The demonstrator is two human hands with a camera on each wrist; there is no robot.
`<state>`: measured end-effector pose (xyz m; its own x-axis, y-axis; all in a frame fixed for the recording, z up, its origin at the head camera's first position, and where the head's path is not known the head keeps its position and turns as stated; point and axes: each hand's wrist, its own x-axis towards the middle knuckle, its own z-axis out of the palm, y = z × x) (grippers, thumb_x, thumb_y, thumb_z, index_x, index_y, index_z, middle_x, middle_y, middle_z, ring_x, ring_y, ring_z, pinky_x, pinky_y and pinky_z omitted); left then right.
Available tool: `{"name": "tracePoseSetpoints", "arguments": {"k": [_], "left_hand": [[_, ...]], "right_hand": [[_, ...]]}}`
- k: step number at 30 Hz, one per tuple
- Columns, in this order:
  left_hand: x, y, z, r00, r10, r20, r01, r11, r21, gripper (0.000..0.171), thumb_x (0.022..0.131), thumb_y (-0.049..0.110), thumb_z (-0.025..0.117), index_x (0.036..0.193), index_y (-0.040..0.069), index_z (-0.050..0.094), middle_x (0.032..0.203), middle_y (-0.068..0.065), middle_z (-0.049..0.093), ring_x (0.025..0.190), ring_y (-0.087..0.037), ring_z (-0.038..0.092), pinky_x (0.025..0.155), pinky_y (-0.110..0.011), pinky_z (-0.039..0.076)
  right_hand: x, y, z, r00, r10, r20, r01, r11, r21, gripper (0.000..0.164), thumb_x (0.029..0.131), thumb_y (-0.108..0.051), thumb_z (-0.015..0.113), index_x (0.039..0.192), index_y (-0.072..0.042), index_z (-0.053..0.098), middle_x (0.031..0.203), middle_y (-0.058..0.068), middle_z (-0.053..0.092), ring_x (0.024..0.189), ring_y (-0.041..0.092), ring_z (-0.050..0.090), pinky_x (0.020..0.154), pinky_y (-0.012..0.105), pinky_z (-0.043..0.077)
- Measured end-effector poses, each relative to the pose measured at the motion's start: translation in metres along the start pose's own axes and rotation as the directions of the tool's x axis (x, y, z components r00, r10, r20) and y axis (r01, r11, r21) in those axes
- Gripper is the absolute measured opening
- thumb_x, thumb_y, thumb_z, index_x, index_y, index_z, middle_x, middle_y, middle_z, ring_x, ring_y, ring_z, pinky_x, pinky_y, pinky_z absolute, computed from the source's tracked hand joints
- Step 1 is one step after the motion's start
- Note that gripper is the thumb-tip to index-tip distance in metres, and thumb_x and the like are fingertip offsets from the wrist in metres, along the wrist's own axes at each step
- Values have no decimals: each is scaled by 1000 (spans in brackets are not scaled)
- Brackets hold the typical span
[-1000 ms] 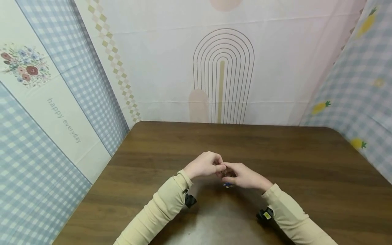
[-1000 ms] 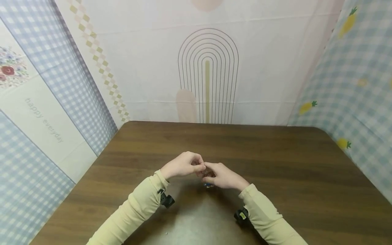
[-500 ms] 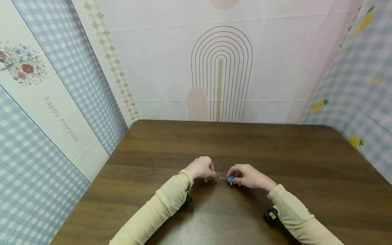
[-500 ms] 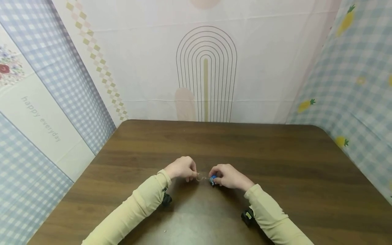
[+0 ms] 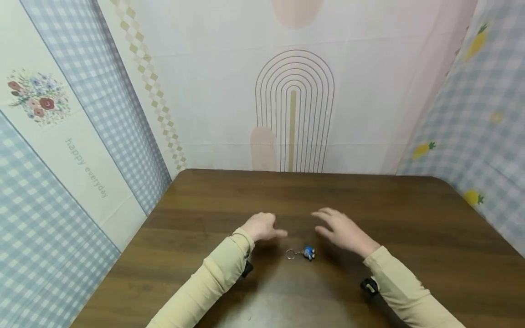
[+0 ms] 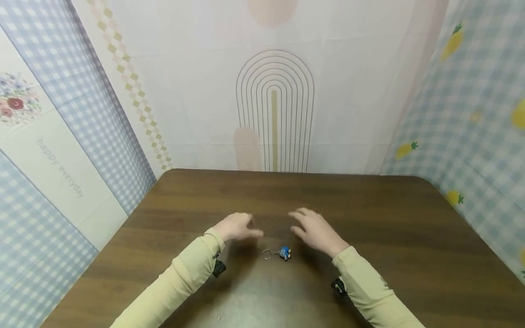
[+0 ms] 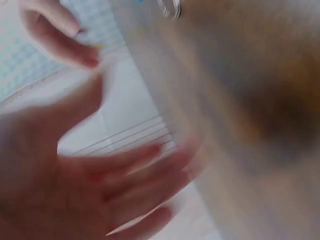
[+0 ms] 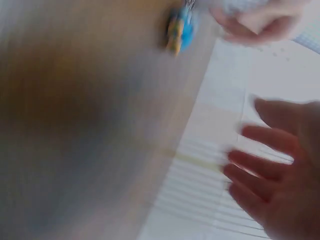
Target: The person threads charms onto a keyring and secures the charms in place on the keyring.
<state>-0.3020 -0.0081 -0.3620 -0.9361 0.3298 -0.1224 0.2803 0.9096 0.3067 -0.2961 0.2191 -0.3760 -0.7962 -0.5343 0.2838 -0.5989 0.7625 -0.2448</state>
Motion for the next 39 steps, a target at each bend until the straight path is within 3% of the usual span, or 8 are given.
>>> {"name": "tracePoseSetpoints", "arguments": {"k": [1,3,4,6,9,13,24,39], "left_hand": [[1,-1,-2,997,-5,-76,7,1000,29,55,83,47,56,115,2,56,118,-14,59,110,-25,55,96,-37,40],[3,-2,-3,976,1,-218,15,997,74,67,88,53,41,135,6,35,140,-13,37,130,-26,35,108,-43,23],[5,-2,-2,964,8,-266,16,996,85,68,90,54,36,141,10,24,147,-10,25,136,-25,24,111,-46,14],[7,-3,1,948,19,-318,16,994,107,65,92,53,29,143,15,16,151,-5,13,139,-23,13,112,-48,5],[8,-4,8,949,26,-314,19,990,140,61,94,51,25,144,20,11,152,0,6,140,-20,9,112,-49,1],[7,-4,14,959,26,-281,18,988,151,59,94,50,23,144,22,11,151,2,8,140,-18,10,112,-48,2],[2,-2,20,963,28,-269,11,990,142,60,93,53,25,143,20,20,150,0,18,139,-20,15,112,-49,4],[-1,-2,23,974,22,-226,-6,997,72,60,93,55,17,144,22,13,151,1,13,140,-18,11,112,-49,1]], "right_hand": [[1,1,-2,999,19,-51,-21,999,-40,43,86,-21,59,124,-4,51,123,19,52,114,34,49,94,50,39],[2,3,-3,992,60,-113,-72,992,-106,51,88,-27,55,131,-5,43,134,21,42,124,37,39,100,53,30],[3,4,-3,989,76,-126,-92,987,-128,54,89,-30,53,134,-5,39,137,21,38,127,38,34,102,54,27],[4,5,-2,986,111,-126,-130,979,-156,60,90,-37,49,138,-5,31,141,21,31,131,38,26,104,54,21],[4,4,1,981,167,-103,-182,970,-160,66,91,-46,42,141,-8,23,145,19,26,134,38,20,105,56,15],[1,2,5,977,195,-88,-206,967,-148,67,91,-49,40,142,-9,22,145,19,25,134,38,20,104,59,15],[-4,0,9,975,216,-53,-221,967,-123,66,90,-45,44,141,-7,24,144,22,26,132,41,22,101,62,17],[-7,-1,10,977,213,-25,-214,973,-81,68,91,-46,43,141,-5,23,144,22,26,132,41,21,101,62,17]]}}
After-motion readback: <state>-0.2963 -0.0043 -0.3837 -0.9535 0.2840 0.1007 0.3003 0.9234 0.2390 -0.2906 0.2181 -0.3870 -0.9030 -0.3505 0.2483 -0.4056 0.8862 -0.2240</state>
